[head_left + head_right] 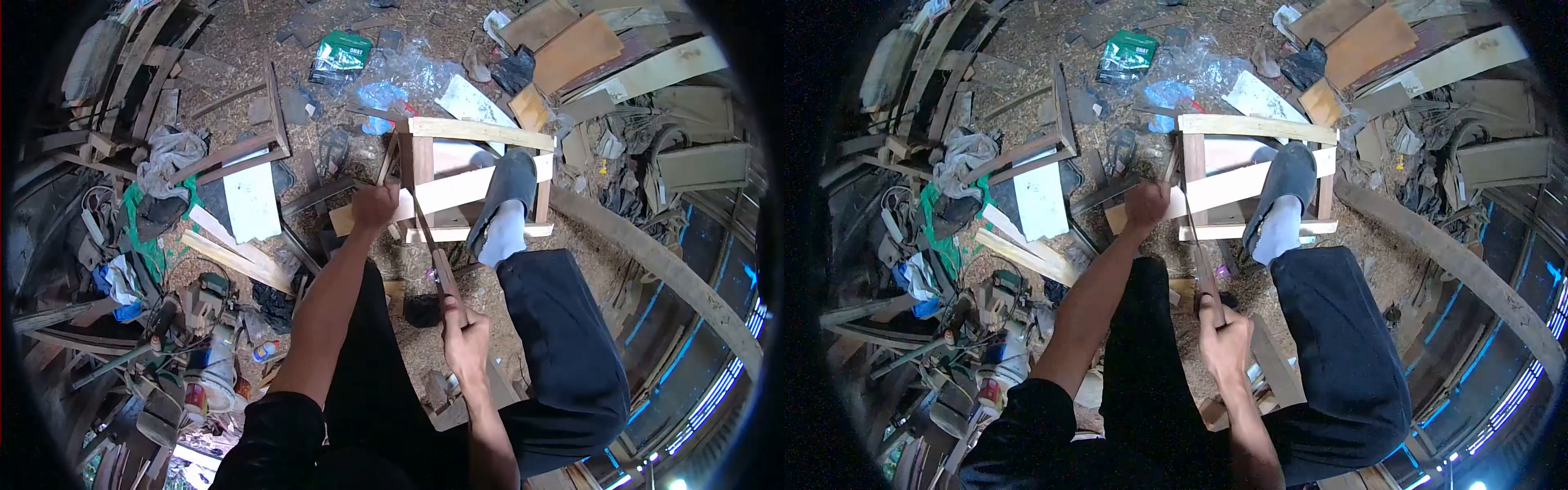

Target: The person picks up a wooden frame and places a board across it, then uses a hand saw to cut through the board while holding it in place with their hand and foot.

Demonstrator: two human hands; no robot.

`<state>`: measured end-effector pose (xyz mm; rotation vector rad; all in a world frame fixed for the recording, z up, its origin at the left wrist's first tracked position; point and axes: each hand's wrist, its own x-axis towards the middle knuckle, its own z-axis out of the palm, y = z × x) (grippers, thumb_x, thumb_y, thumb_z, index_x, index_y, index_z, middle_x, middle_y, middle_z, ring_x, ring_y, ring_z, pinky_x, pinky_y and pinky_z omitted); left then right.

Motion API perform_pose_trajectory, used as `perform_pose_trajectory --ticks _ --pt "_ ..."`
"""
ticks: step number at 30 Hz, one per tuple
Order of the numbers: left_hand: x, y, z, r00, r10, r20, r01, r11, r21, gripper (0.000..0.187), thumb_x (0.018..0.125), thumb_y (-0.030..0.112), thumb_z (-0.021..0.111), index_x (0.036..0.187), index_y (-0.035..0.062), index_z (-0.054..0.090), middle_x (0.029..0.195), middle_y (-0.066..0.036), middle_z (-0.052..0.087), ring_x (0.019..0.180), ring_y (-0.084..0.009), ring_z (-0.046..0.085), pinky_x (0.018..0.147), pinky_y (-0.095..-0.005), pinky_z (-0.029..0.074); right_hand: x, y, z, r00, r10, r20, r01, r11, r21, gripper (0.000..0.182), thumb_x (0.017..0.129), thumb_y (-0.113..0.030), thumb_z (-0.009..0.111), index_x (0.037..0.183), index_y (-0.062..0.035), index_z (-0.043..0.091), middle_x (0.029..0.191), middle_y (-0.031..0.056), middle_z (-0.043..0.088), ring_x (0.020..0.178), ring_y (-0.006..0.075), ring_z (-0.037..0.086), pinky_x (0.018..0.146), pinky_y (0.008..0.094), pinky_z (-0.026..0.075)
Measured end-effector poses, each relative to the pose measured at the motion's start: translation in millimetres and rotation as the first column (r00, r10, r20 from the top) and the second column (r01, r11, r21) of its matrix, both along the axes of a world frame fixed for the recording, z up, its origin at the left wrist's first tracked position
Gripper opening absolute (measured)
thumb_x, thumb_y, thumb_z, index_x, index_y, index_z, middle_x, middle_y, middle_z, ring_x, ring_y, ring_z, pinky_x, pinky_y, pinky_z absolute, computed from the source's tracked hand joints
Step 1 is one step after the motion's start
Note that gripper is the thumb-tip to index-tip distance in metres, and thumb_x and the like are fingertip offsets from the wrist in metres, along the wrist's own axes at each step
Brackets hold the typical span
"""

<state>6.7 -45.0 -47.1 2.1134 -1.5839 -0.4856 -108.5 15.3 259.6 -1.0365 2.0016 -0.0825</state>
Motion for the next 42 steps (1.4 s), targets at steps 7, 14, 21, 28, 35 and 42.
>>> perform_pose_trajectory --ticks 7,14,21,28,35,42 --pt "10.7 0.1 8.2 0.996 -0.045 0.075 0.043 0.999 0.03 0.045 0.086 0.027 0.046 0.048 0.0066 0.059 0.048 -0.016 0.057 0.042 -0.0321 0.058 0.043 -0.0442 0.049 27.6 -78.3 -121.8 0.953 0.281 -0.114 -0.289 0.956 -0.059 0.045 0.088 -0.037 0.049 0.093 0.0048 0.064 0.072 0.0287 0.06 0.069 0.0397 0.063 0.066 0.0417 0.048" --pt "-6.5 15.2 -2.7 0.994 -0.084 0.068 0.073 0.986 0.149 0.05 0.087 0.03 0.045 0.045 0.0067 0.059 0.048 -0.016 0.057 0.044 -0.0311 0.059 0.042 -0.0434 0.048 2.2 -54.5 -133.9 1.0 0.018 0.006 -0.018 0.999 0.038 0.041 0.087 -0.033 0.054 0.085 0.0062 0.065 0.067 0.015 0.062 0.065 0.0188 0.059 0.062 0.0342 0.044" --pt "-5.4 -0.3 8.1 0.99 0.108 -0.094 -0.092 0.983 0.159 0.052 0.087 0.029 0.04 0.046 0.0021 0.059 0.049 -0.02 0.056 0.046 -0.0353 0.058 0.05 -0.0454 0.05 -42.9 14.1 -204.5 0.958 0.063 0.28 0.044 0.933 -0.358 0.042 0.09 -0.026 0.054 0.06 0.0017 0.049 0.05 -0.0023 0.042 0.047 0.0067 0.037 0.043 0.0263 0.029" --pt "-14.6 15.6 -18.6 0.984 0.017 -0.177 0.024 0.973 0.229 0.053 0.088 0.029 0.038 0.049 0.0003 0.059 0.052 -0.022 0.057 0.048 -0.0372 0.059 0.053 -0.0459 0.051 18.4 -53.7 -68.3 0.979 0.173 0.107 -0.072 0.787 -0.612 0.045 0.091 -0.03 0.052 0.06 0.0024 0.053 0.046 0.0 0.04 0.046 0.0065 0.037 0.043 0.0278 0.029" --pt "-5.5 0.6 8.4 0.976 0.16 -0.15 -0.143 0.983 0.117 0.049 0.086 0.029 0.043 0.048 0.0007 0.06 0.051 -0.022 0.056 0.048 -0.0388 0.058 0.054 -0.0484 0.05 -20.1 -34.8 19.1 0.994 0.072 0.087 -0.06 0.989 -0.136 0.051 0.091 -0.034 0.053 0.057 0.0034 0.049 0.046 -0.0013 0.041 0.047 0.0069 0.036 0.043 0.0286 0.028" --pt "-3.1 1.3 7.9 0.971 0.15 -0.188 -0.141 0.988 0.064 0.046 0.084 0.025 0.045 0.048 0.0001 0.058 0.05 -0.022 0.055 0.045 -0.0379 0.057 0.051 -0.0483 0.05 -17.1 2.8 22.4 0.998 0.055 0.02 -0.054 0.998 -0.044 0.05 0.09 -0.033 0.054 0.055 0.0022 0.048 0.046 -0.0002 0.04 0.046 0.0083 0.036 0.043 0.0302 0.028"
